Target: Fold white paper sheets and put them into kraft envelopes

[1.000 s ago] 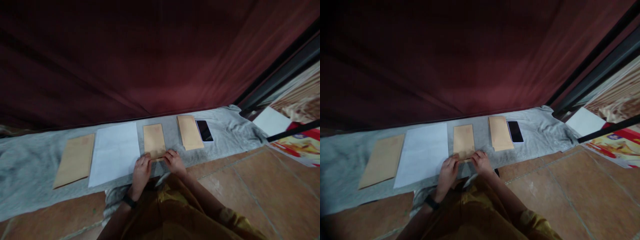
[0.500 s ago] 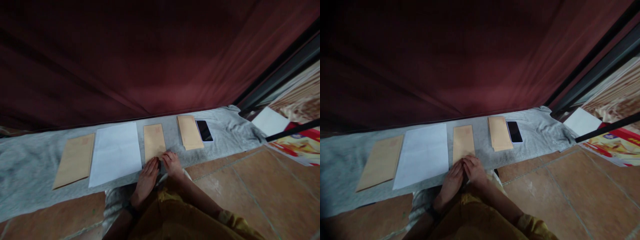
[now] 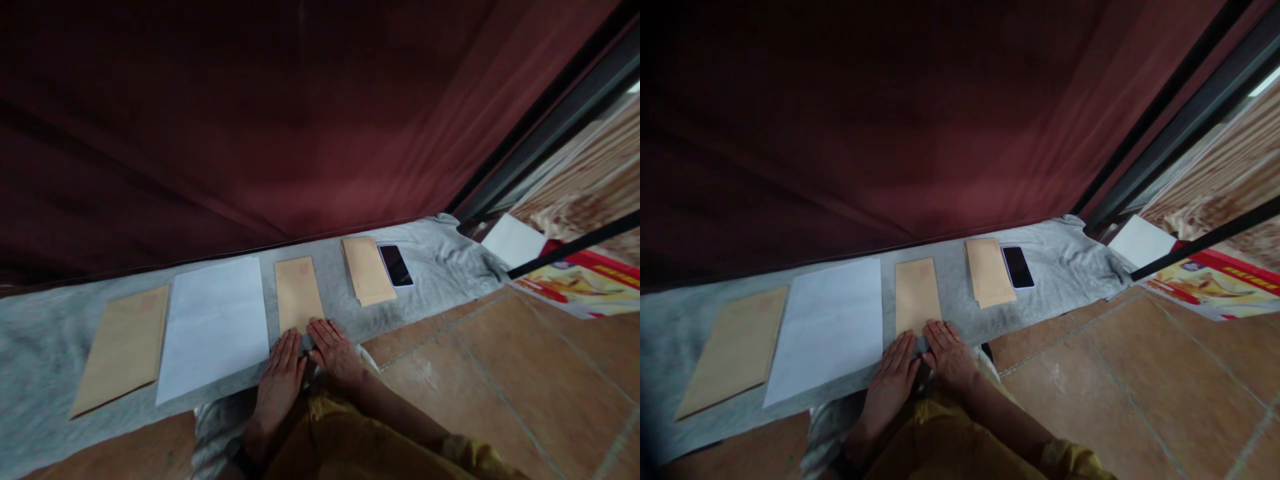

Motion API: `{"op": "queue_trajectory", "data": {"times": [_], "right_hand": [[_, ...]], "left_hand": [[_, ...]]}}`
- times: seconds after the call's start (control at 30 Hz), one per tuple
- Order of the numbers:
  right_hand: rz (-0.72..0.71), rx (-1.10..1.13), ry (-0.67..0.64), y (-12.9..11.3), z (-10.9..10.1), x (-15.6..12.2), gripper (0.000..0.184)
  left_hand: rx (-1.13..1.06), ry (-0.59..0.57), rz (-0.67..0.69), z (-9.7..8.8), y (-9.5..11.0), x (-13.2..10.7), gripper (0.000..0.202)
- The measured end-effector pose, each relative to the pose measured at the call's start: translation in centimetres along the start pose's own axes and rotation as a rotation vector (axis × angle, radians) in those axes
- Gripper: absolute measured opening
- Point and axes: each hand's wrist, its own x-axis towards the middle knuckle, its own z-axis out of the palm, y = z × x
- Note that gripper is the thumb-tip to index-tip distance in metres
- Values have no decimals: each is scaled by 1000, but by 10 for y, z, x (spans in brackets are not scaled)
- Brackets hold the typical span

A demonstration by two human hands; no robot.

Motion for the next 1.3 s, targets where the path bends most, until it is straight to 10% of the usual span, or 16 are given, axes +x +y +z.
{"op": "queue_trajectory", "data": {"times": [0.3,0.6,1.03,1.3], "right_hand": [[39,-18,20,0,-7,-1,52],[65,37,70,-3,-5,3,49],[102,112,123,-3,-1,14,47],[581,649,255,-7,-25,42,26]], "left_hand": [[127,-94,-97,-18,16,27,44],[-89,90,-334,-11,6,55,37],[-1118,148,-733,-15,1,76,69],[-1104,168,-589,-52,50,94,86]]}}
